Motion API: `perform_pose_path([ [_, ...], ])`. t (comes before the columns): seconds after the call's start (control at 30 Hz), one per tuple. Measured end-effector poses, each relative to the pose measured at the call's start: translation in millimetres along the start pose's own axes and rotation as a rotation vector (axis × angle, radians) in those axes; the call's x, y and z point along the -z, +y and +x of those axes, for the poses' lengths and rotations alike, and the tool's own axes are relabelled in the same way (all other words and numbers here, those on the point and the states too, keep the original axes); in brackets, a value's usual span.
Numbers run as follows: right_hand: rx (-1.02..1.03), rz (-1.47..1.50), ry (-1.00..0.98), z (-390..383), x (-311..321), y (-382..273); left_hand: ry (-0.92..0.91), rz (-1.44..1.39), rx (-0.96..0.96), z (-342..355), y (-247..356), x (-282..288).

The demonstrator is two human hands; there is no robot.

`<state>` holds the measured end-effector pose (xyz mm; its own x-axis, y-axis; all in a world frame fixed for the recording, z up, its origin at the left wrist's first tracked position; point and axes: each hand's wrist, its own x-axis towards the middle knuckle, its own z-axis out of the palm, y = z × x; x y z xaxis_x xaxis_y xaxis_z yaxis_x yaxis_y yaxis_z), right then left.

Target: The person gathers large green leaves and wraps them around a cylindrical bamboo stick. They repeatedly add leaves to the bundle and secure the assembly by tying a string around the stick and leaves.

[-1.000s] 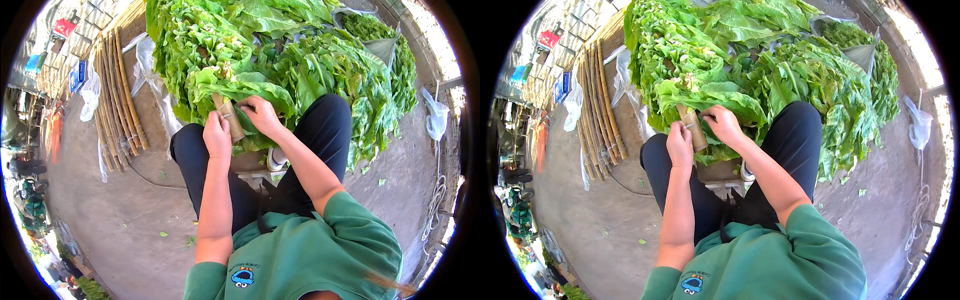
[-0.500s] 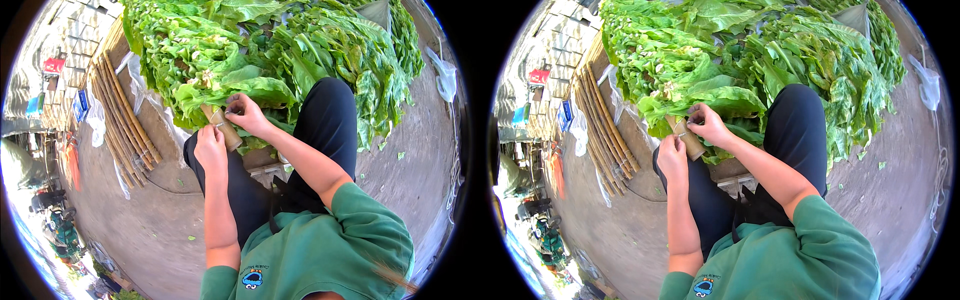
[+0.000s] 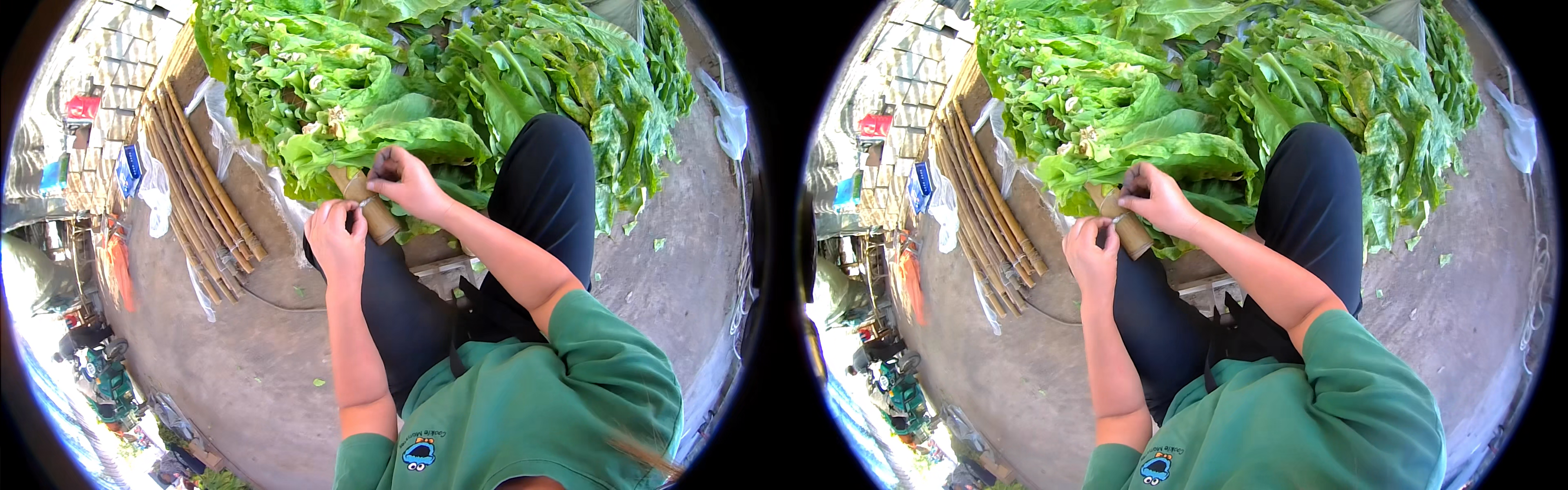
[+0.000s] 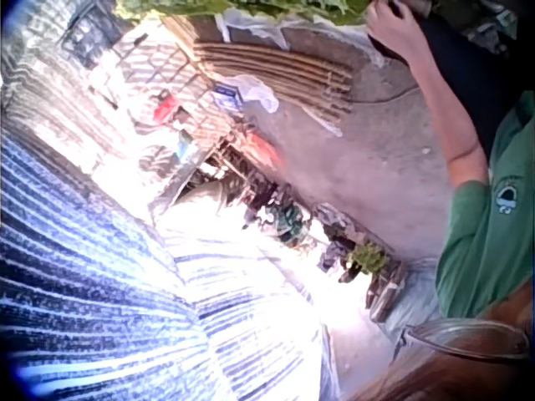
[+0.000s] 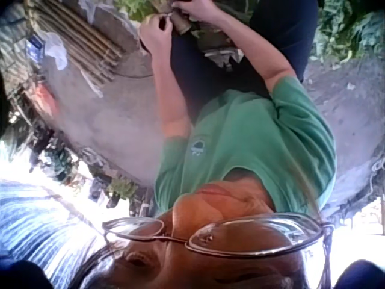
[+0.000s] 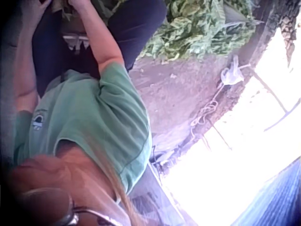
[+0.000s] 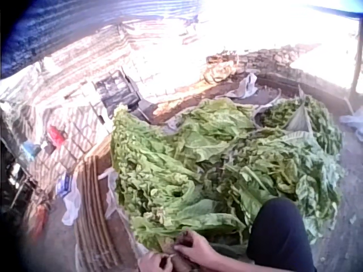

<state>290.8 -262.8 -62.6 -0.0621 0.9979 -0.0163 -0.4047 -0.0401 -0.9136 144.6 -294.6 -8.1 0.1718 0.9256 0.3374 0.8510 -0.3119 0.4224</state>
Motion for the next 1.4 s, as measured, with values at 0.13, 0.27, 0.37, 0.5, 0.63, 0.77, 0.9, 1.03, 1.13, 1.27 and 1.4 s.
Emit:
perform_pose_path([
  [0.13,0.025,-0.308,-0.105,-4.6,-3.0,-12.1,0.029,0.012,-0.065,0.2,0.0,-0.3],
  [0.27,0.151,-0.686,-0.128,-8.9,-4.2,-25.9,0.033,-0.005,-0.044,0.5,-1.1,-2.5],
  [0.37,0.369,-0.868,-0.152,-15.5,-5.1,-29.7,0.035,0.007,-0.042,0.7,-0.6,-2.5],
  [0.5,0.527,-0.944,-0.114,-20.3,-12.0,-26.9,0.051,0.031,-0.045,0.6,0.3,-5.0],
  [0.63,0.536,-0.951,-0.174,-8.8,-13.3,-27.8,0.069,0.069,-0.057,-0.7,0.2,-7.1],
  [0.77,0.417,-0.867,-0.203,-2.1,-8.1,-20.7,0.045,0.054,-0.057,0.5,1.3,-7.5],
  [0.9,0.258,-0.789,-0.177,-6.3,-8.6,-24.7,0.051,0.005,-0.058,-3.9,1.3,-6.9],
  [1.03,0.111,-0.539,-0.125,-9.5,-7.5,-15.0,0.028,-0.014,-0.052,-0.2,4.8,-5.4],
  [1.13,0.067,-0.348,-0.104,-12.2,-4.7,-5.4,0.016,0.039,-0.078,2.5,8.5,-4.0],
  [1.27,0.144,-0.452,-0.09,-21.0,-6.6,-10.0,0.031,0.093,-0.092,-0.2,6.7,-7.0],
  [1.4,0.28,-0.677,-0.076,-21.0,-6.2,-14.1,0.037,0.111,-0.106,-0.3,7.7,-7.2],
])
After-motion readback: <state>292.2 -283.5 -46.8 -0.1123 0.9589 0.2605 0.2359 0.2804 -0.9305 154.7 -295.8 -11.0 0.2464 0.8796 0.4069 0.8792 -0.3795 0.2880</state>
